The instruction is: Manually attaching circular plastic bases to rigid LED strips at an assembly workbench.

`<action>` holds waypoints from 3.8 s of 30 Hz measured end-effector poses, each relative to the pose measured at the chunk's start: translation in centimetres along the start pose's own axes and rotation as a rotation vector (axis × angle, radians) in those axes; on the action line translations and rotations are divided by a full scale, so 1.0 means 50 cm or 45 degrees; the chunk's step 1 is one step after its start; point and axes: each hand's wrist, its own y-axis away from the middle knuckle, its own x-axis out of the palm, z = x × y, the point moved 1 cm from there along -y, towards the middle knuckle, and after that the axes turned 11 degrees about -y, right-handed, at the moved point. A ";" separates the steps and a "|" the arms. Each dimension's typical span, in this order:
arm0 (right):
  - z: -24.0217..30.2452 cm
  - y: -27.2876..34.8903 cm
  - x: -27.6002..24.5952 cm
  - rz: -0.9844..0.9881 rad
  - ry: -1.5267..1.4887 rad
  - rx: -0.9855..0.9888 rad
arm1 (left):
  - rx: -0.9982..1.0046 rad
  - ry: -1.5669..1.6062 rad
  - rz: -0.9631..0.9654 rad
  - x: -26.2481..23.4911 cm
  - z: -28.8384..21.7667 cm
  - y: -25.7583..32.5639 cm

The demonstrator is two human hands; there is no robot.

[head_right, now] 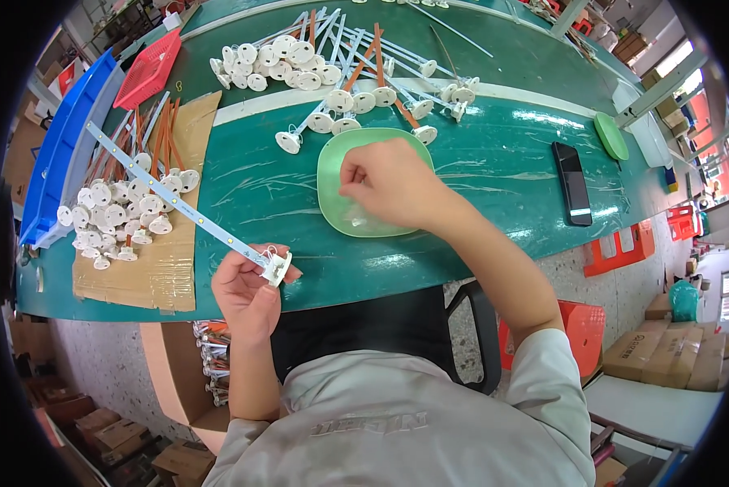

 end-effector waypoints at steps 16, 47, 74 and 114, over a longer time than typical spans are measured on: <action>-0.005 0.083 -0.028 -0.440 -0.249 0.027 | 0.018 -0.197 0.016 -0.004 0.007 0.005; 0.115 0.264 0.115 -0.711 -0.519 -0.705 | 0.087 0.028 -0.033 0.159 -0.006 0.058; 0.109 0.300 0.129 -0.661 -0.378 -1.113 | -0.059 0.330 0.132 0.180 -0.050 0.122; -0.118 -0.013 -0.237 -0.373 0.831 -0.481 | 0.348 -3.034 -0.223 -0.394 -0.386 -0.256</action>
